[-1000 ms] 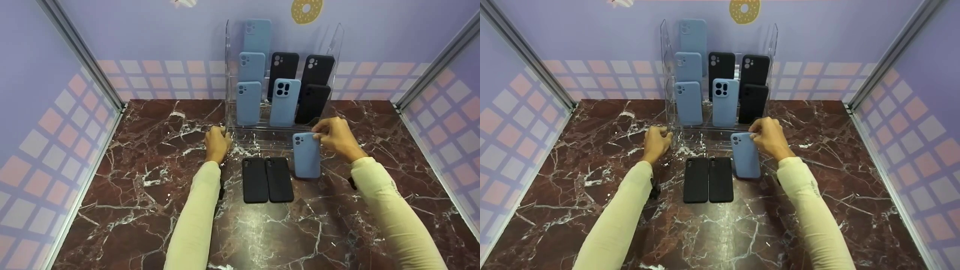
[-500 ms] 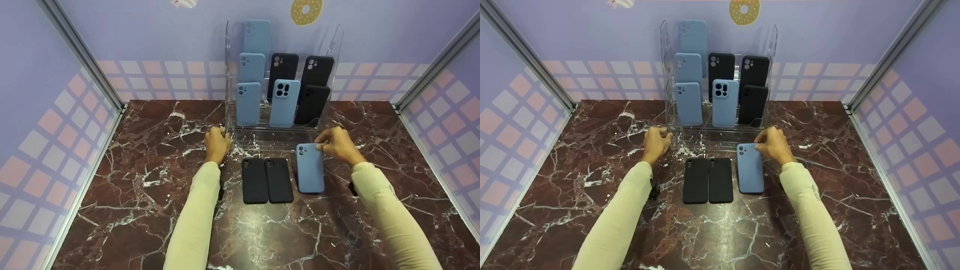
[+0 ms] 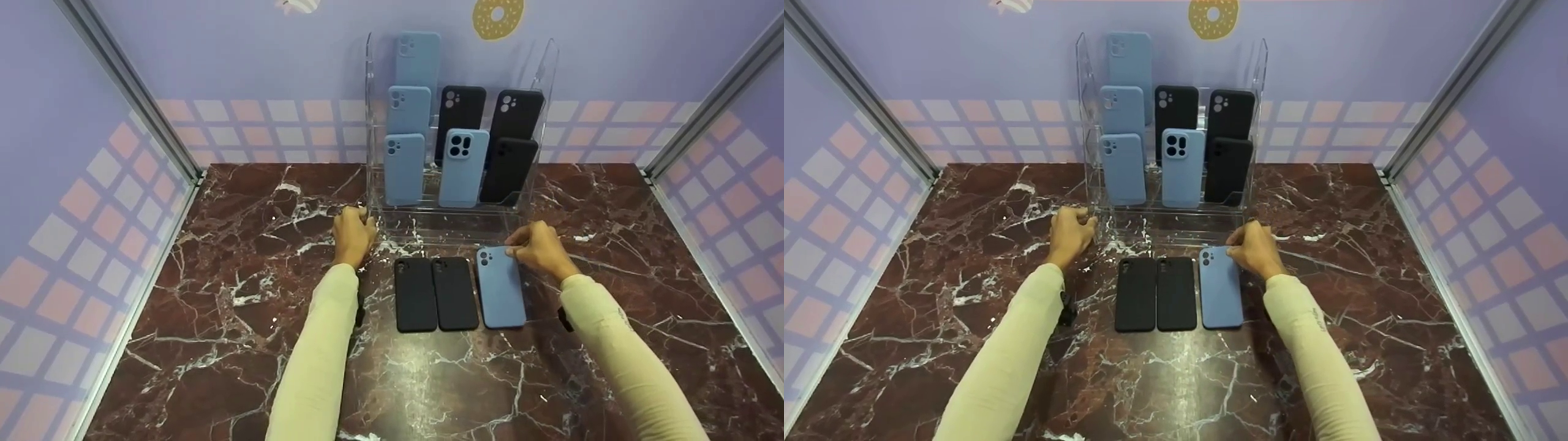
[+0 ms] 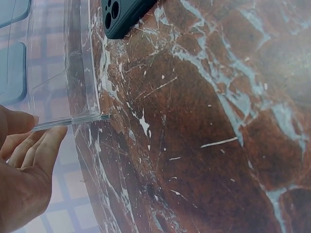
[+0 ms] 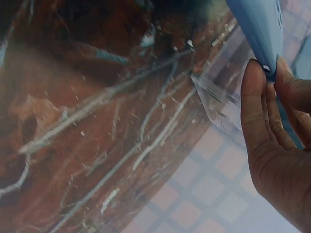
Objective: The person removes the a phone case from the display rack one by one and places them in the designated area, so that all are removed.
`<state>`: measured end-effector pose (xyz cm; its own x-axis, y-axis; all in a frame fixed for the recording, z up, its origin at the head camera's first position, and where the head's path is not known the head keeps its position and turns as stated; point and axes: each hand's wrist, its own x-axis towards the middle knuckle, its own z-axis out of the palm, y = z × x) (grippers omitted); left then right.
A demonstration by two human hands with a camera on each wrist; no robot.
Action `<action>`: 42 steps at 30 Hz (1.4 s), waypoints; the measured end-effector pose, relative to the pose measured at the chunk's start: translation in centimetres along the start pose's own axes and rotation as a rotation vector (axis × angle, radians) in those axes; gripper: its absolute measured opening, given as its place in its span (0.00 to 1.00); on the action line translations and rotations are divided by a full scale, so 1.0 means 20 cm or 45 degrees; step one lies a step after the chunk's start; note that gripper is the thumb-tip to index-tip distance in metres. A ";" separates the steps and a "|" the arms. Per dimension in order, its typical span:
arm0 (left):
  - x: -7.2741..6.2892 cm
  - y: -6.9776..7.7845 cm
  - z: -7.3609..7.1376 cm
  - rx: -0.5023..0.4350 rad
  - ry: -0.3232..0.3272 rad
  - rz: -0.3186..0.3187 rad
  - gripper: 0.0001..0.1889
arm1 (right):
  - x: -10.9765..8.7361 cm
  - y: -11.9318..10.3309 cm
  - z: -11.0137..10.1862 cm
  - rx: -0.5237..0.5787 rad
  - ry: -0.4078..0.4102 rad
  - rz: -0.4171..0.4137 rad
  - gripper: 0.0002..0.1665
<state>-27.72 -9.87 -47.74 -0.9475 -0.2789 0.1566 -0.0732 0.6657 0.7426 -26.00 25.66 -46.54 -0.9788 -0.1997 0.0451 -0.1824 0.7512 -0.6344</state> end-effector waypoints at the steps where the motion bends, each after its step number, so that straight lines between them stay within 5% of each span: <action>1: 0.00 0.00 0.00 -0.003 0.003 0.001 0.09 | 0.00 0.00 0.01 -0.007 0.007 0.003 0.07; 18: 0.00 0.00 0.00 -0.005 -0.003 -0.023 0.13 | 0.00 0.03 0.14 -0.040 0.054 0.083 0.09; 42: 0.00 0.00 0.00 0.002 0.015 -0.011 0.12 | -0.02 0.02 0.16 -0.078 0.036 0.122 0.10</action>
<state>-27.71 -9.85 -47.81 -0.9431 -0.2929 0.1577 -0.0822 0.6645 0.7428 -25.49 24.06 -49.27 -0.9941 -0.1081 0.0085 -0.0924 0.8034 -0.5882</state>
